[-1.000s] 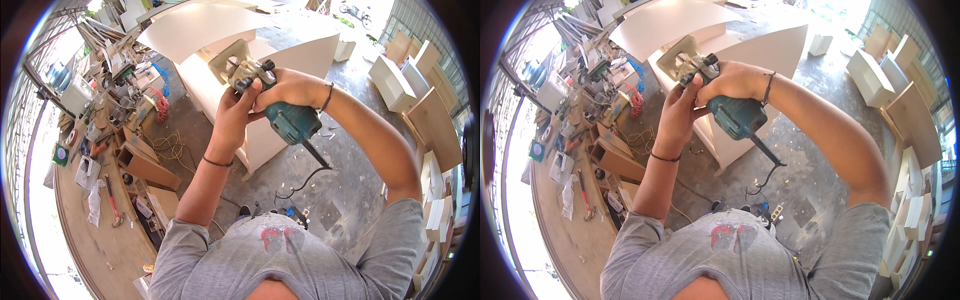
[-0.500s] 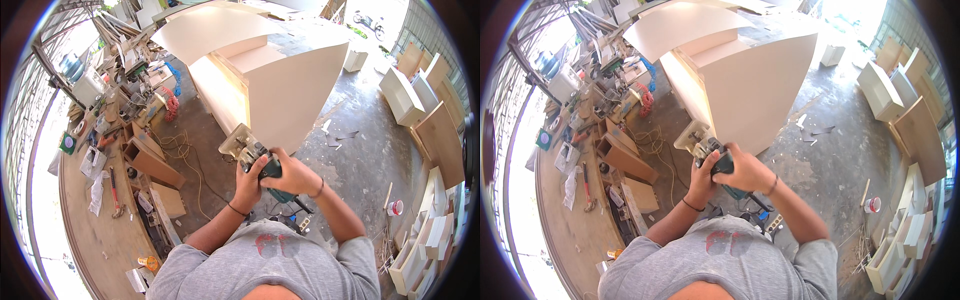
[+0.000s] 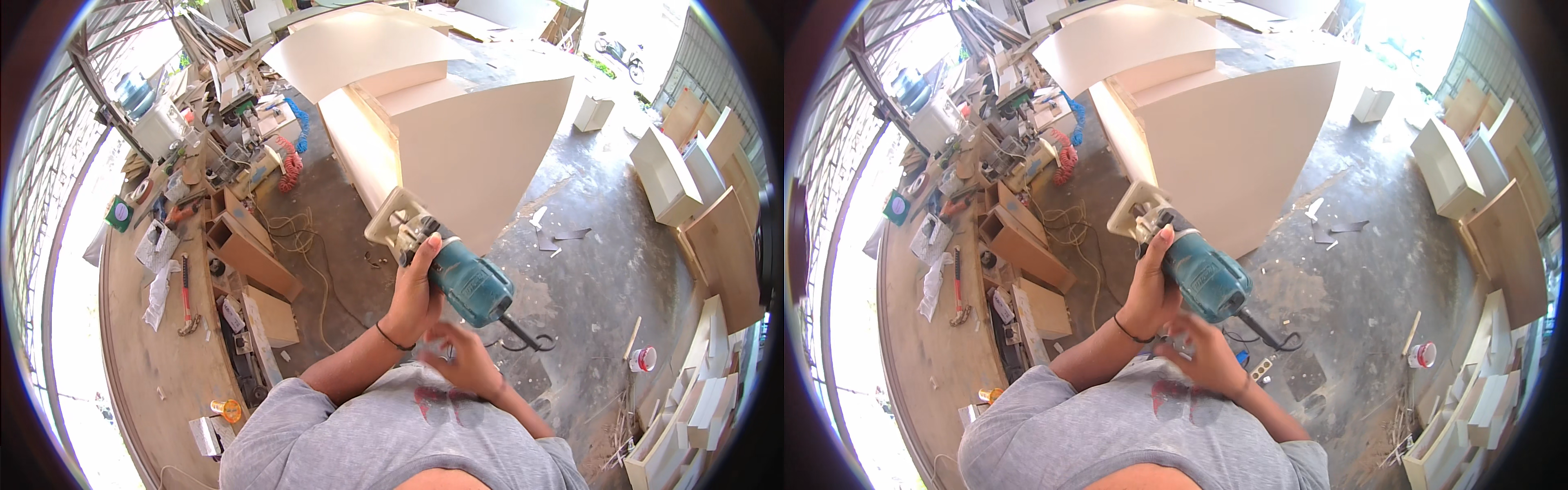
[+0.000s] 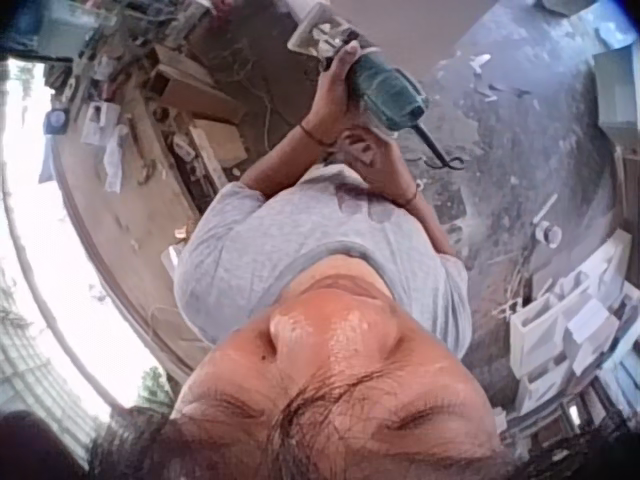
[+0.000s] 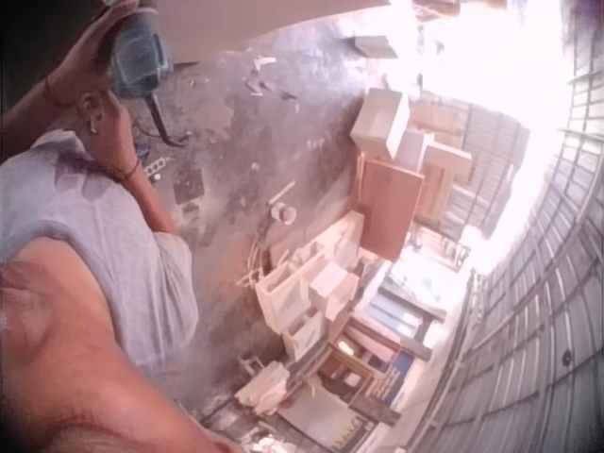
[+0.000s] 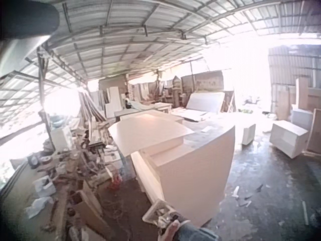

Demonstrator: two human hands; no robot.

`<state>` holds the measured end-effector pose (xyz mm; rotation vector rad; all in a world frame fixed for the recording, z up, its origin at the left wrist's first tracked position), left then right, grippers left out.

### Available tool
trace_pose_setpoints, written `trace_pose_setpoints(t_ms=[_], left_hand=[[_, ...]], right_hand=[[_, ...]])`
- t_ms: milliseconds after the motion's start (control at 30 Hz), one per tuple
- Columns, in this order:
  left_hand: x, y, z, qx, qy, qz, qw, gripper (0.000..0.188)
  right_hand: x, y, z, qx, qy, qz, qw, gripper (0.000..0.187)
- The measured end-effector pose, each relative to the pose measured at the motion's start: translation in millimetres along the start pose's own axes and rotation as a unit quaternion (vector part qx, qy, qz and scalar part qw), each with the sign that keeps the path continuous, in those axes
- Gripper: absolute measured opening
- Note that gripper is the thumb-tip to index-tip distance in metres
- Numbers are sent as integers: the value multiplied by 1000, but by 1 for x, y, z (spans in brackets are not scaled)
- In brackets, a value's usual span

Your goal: The person carries a large board, prepares a handheld router by plugging it into a power strip, and uses the router to finish the edges of a white wooden cabinet unit.

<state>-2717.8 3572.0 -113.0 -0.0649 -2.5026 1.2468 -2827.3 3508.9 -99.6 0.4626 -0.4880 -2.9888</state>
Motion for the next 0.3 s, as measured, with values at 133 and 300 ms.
trace_pose_setpoints(t_ms=[133,300], left_hand=[[6,-11,-12,-49,-2,16,999,30],[18,-23,-8,-113,-120,54,985,45]], right_hand=[[28,86,91,63,248,-104,961,61],[-49,98,41,116,25,-70,991,91]])
Point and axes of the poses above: each hand's wrist, its own x-axis away from the middle knuckle, its own y-axis out of the back of the hand, z = x × y, the point moved 8 cm from there along -x, towards the middle knuckle, and after that the axes turned 7 degrees about -z, right-handed, at the moved point
